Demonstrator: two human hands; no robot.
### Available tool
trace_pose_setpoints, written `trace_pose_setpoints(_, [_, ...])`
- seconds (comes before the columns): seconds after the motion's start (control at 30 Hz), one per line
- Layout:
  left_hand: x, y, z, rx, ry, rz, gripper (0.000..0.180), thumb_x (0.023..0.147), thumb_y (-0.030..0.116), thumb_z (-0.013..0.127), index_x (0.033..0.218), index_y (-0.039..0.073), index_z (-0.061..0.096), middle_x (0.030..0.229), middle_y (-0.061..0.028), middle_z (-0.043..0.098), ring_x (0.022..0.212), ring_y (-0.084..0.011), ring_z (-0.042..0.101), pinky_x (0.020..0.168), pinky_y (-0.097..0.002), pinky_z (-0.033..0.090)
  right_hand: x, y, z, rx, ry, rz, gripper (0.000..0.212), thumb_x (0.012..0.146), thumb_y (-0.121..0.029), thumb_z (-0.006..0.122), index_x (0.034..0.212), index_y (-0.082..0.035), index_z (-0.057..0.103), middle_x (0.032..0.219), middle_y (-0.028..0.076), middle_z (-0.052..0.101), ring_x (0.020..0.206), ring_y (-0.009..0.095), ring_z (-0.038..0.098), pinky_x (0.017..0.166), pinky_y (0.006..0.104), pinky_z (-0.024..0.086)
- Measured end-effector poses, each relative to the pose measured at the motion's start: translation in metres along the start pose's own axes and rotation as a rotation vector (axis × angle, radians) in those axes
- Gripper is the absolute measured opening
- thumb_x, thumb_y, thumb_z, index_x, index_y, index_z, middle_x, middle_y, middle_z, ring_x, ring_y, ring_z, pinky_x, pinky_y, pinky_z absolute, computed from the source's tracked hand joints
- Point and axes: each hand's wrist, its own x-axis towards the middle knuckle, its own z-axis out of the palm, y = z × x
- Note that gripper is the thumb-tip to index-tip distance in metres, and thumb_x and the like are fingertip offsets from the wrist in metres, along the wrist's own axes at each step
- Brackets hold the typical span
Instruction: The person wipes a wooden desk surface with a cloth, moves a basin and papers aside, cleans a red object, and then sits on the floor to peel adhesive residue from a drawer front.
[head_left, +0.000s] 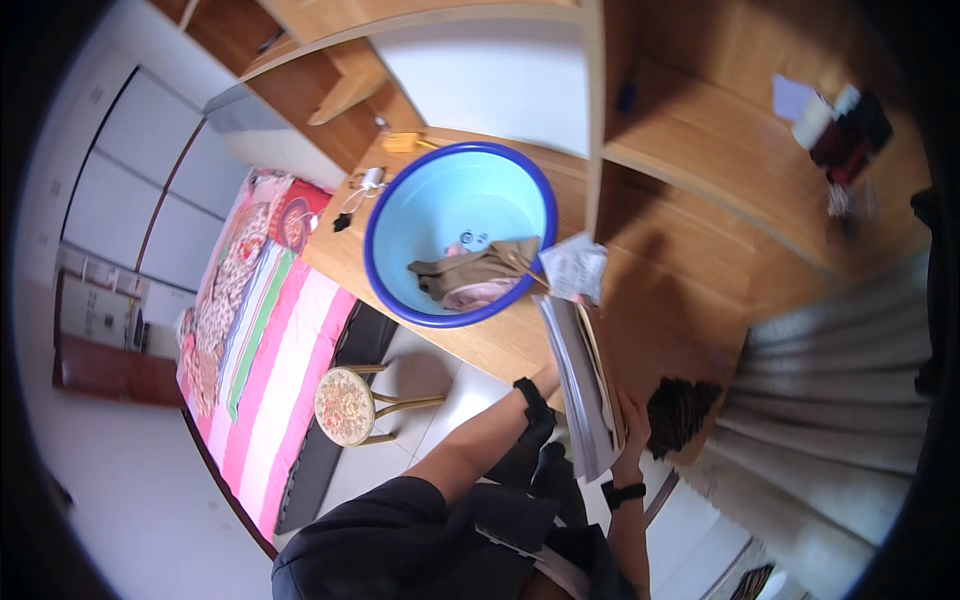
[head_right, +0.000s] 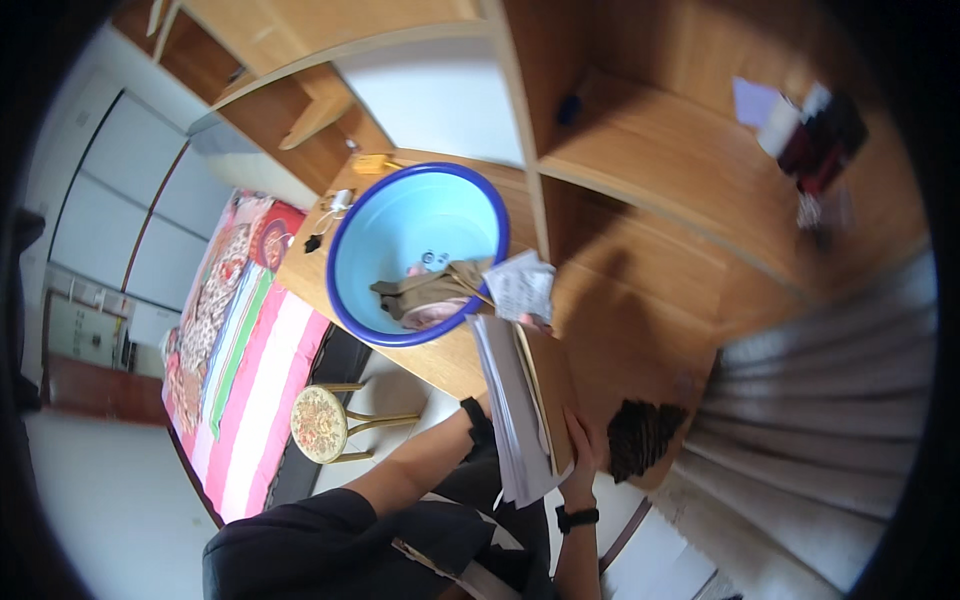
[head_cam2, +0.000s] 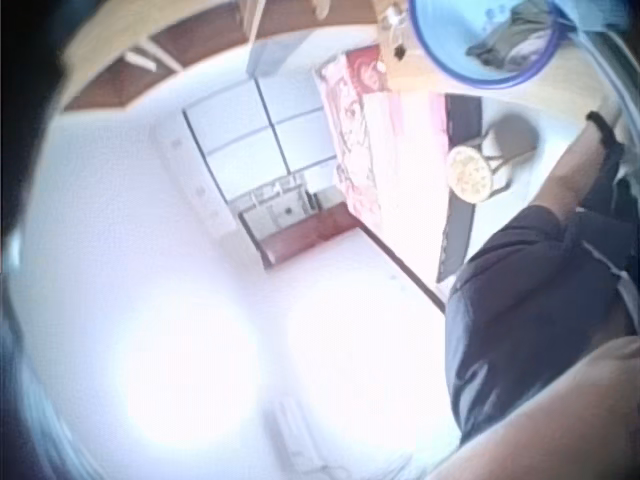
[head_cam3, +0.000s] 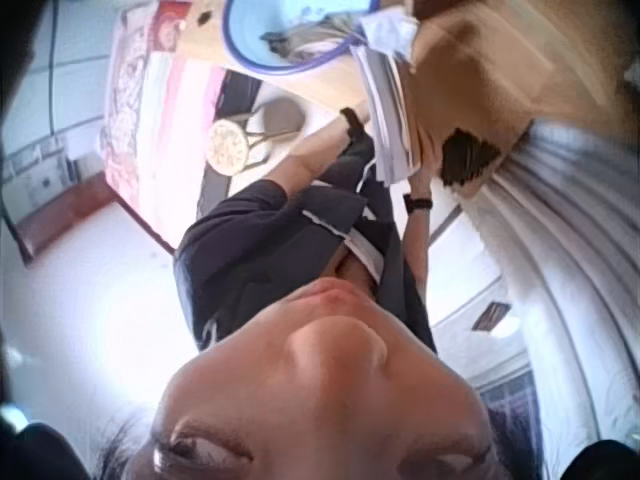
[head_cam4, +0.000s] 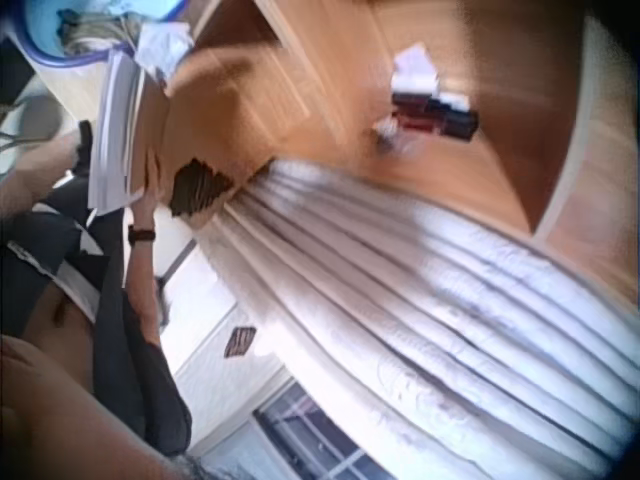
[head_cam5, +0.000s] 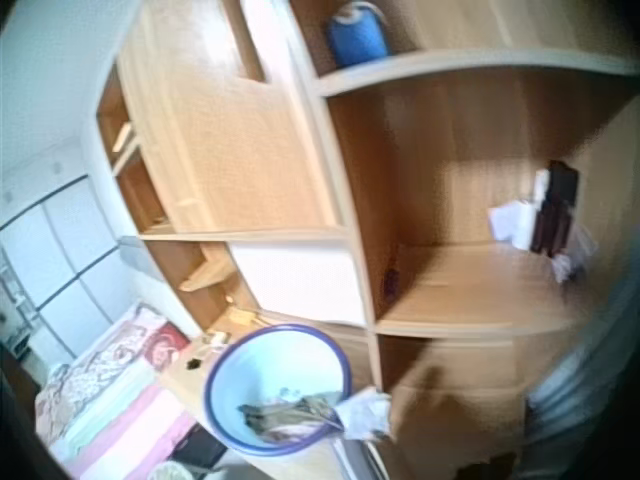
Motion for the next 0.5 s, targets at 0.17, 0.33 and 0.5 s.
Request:
trace_pose_setpoints(0.17, [0.018,-0.008,-0.028,-0.106,-0.067,-0.011,0.032,0.098,0.04,0.057,0.105,0.009,0.06,0.09,-0.0064,0.065,0.081,-0.017,0.065,0.074,-0.0342,0.056,-0.002,0.006,0.002,-0.253,-0.03,-0.188,0.054,0.085,-0.001,0.065,0.137,-0.006,0.054,0.124,0.017,0.061,0.115,0.033,0.058,0.1,0.0379,0.046])
trace_pose_setpoints(0.33, [0.02,-0.011,-0.047,0.198,0.402,0.319,0.023,0.098,0.032,0.059,0.098,0.009,0.065,0.082,-0.0028,0.066,0.072,-0.0146,0.063,0.069,-0.0323,0.055,-0.01,0.007,-0.013,0.038,-0.066,-0.011,0.046,0.09,-0.004,0.062,0.136,-0.002,0.054,0.129,0.018,0.061,0.116,0.029,0.061,0.096,0.0364,0.05])
trace_pose_setpoints(0.5, [-0.023,0.005,0.038,0.733,0.519,0.531,0.019,0.101,0.027,0.055,0.104,0.009,0.063,0.079,0.0001,0.067,0.062,-0.0052,0.055,0.053,-0.0233,0.044,-0.037,-0.018,-0.022,0.206,-0.005,0.343,0.03,0.094,-0.015,0.065,0.118,0.002,0.063,0.109,0.011,0.067,0.1,0.017,0.062,0.089,0.0328,0.049])
